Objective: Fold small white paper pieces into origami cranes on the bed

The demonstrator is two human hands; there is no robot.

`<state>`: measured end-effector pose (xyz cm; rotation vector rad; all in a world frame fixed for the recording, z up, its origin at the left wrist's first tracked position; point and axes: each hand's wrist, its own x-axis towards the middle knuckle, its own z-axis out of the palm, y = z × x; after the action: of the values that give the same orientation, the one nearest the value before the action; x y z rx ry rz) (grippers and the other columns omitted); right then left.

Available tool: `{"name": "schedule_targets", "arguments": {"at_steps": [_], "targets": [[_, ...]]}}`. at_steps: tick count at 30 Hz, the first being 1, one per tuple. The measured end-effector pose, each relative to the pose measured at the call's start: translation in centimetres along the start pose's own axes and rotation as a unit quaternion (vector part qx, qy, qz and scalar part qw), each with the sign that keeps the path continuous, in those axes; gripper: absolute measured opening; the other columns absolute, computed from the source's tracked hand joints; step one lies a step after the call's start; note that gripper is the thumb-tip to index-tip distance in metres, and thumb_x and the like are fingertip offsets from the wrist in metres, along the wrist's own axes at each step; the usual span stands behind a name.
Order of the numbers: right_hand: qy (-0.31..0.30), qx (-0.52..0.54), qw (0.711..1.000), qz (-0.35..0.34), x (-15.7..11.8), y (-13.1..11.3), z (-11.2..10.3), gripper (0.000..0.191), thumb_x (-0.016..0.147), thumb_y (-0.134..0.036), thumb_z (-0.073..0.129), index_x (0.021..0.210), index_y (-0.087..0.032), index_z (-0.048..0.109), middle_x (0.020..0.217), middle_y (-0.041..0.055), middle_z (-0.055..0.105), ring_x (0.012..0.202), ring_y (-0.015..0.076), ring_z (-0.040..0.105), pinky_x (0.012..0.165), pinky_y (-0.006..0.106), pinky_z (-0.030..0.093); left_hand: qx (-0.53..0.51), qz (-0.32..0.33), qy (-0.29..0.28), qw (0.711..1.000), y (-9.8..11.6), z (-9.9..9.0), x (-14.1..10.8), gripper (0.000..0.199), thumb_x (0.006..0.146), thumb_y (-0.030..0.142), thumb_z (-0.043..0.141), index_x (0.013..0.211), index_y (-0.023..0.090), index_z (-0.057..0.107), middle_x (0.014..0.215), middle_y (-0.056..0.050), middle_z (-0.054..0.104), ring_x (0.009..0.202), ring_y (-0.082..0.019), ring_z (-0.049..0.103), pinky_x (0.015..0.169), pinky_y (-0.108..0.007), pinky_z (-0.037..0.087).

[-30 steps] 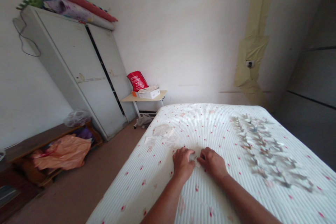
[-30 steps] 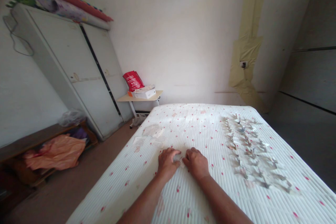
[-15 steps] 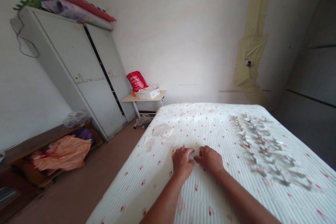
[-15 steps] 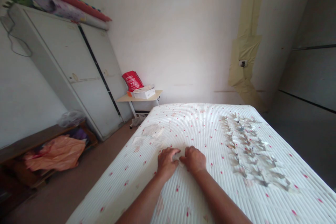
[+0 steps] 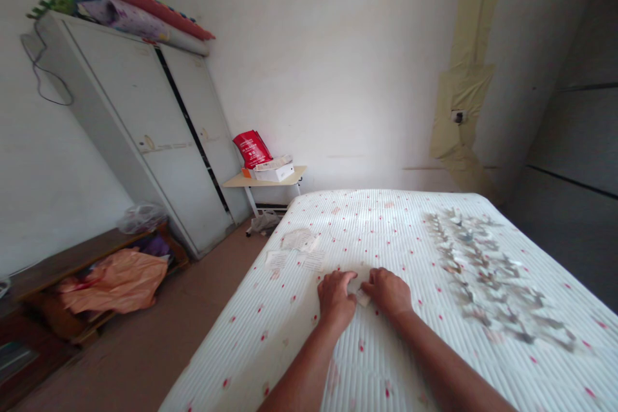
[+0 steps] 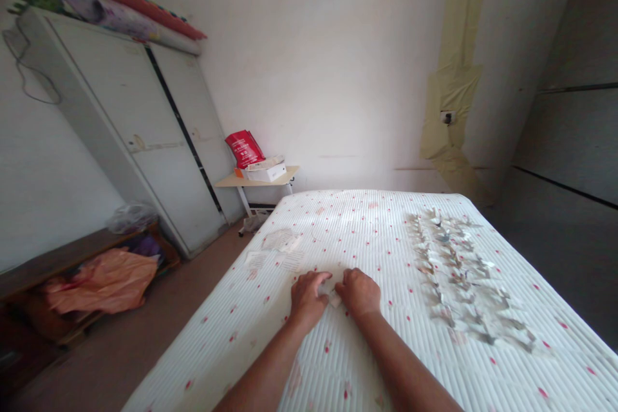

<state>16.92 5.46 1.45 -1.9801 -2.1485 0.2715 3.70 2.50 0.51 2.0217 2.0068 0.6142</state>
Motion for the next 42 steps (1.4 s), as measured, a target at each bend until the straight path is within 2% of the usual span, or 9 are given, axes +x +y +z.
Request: {"name": "schedule_targets", "arguments": {"at_steps": [8, 10, 14, 20, 25, 29, 33, 38, 42], "targets": [[0.004, 0.032, 0.999, -0.020, -0.5, 0.7, -0.1, 0.018, 0.077, -0.037, 0.050, 0.076, -0.020, 0.057, 0.080, 0.0022, 0.060, 0.067, 0.0132, 0.058, 0.052, 0.023, 0.029, -0.004, 0.001, 0.009, 1.000, -0.1, 0.2, 0.0, 0.044, 0.067, 0.014, 0.053, 0.108, 0.030, 0.055, 0.109, 0.002, 0.058, 0.105, -0.017, 0.045, 0.091, -0.028, 0.030], [-0.004, 0.044, 0.998, -0.036, -1.0, 0.6, -0.2, 0.018, 0.073, -0.037, 0.054, 0.075, -0.020, 0.057, 0.081, 0.0022, 0.058, 0.070, 0.0137, 0.056, 0.053, 0.023, 0.030, -0.008, 0.002, 0.014, 1.000, -0.1, 0.4, 0.1, 0.044, 0.067, 0.014, 0.053, 0.107, 0.030, 0.055, 0.108, 0.002, 0.058, 0.105, -0.017, 0.045, 0.091, -0.029, 0.031], [0.003, 0.031, 0.998, -0.060, -1.7, 0.2, -0.3, 0.014, 0.066, -0.027, 0.060, 0.077, -0.018, 0.057, 0.085, 0.0045, 0.056, 0.081, 0.0176, 0.054, 0.059, 0.024, 0.033, -0.006, -0.003, 0.008, 1.000, -0.1, 0.4, 0.1, 0.045, 0.066, 0.014, 0.054, 0.108, 0.030, 0.054, 0.109, 0.002, 0.057, 0.106, -0.018, 0.044, 0.091, -0.029, 0.030], [-0.014, 0.031, 0.998, -0.060, -1.5, 0.2, -0.1, 0.016, 0.064, -0.027, 0.060, 0.078, -0.018, 0.056, 0.085, 0.0043, 0.053, 0.083, 0.0184, 0.053, 0.061, 0.025, 0.035, 0.000, -0.007, -0.006, 1.000, 0.1, 0.1, 0.0, 0.045, 0.067, 0.013, 0.054, 0.109, 0.029, 0.053, 0.111, 0.002, 0.056, 0.107, -0.017, 0.044, 0.093, -0.028, 0.028], [-0.027, 0.037, 0.996, -0.074, -1.5, 0.6, -0.2, 0.018, 0.064, -0.023, 0.059, 0.081, -0.019, 0.055, 0.087, 0.0037, 0.053, 0.084, 0.0185, 0.052, 0.062, 0.025, 0.036, -0.008, 0.003, 0.021, 1.000, 0.1, 0.1, -0.1, 0.034, 0.067, 0.012, 0.054, 0.097, 0.027, 0.058, 0.102, 0.002, 0.059, 0.101, -0.017, 0.047, 0.089, -0.029, 0.031], [-0.007, 0.051, 0.989, -0.141, -2.1, 0.4, -0.6, 0.024, 0.066, -0.016, 0.054, 0.089, -0.020, 0.056, 0.095, 0.0045, 0.052, 0.089, 0.0172, 0.051, 0.066, 0.023, 0.038, 0.010, 0.008, 0.003, 1.000, 0.2, 0.1, -0.1, 0.017, 0.069, 0.013, 0.054, 0.077, 0.025, 0.062, 0.096, 0.002, 0.059, 0.098, -0.017, 0.047, 0.086, -0.029, 0.031], [-0.029, 0.025, 0.974, -0.223, -2.4, 0.2, -0.9, 0.020, 0.071, -0.012, 0.047, 0.083, -0.020, 0.060, 0.090, 0.0046, 0.055, 0.089, 0.0168, 0.051, 0.071, 0.024, 0.038, 0.023, 0.008, -0.008, 1.000, 0.2, 0.2, -0.1, 0.015, 0.069, 0.015, 0.054, 0.076, 0.025, 0.063, 0.096, 0.001, 0.057, 0.098, -0.017, 0.046, 0.086, -0.029, 0.031], [-0.058, 0.023, 0.966, -0.253, -2.3, 0.5, -1.3, 0.030, 0.068, -0.018, 0.054, 0.097, -0.023, 0.061, 0.093, 0.0040, 0.057, 0.091, 0.0177, 0.052, 0.075, 0.024, 0.038, -0.002, 0.037, -0.002, 0.999, -0.5, 0.0, -0.1, 0.020, 0.066, 0.013, 0.053, 0.078, 0.026, 0.063, 0.095, 0.003, 0.057, 0.099, -0.016, 0.046, 0.086, -0.029, 0.031], [-0.068, 0.029, 0.966, -0.249, -2.3, 0.6, -1.8, 0.026, 0.069, -0.019, 0.056, 0.094, -0.021, 0.062, 0.094, 0.0040, 0.057, 0.091, 0.0170, 0.052, 0.076, 0.023, 0.038, -0.022, 0.056, -0.014, 0.998, -1.1, -0.3, -0.1, 0.024, 0.065, 0.013, 0.053, 0.079, 0.028, 0.064, 0.096, 0.005, 0.058, 0.098, -0.015, 0.046, 0.088, -0.029, 0.030]]}}
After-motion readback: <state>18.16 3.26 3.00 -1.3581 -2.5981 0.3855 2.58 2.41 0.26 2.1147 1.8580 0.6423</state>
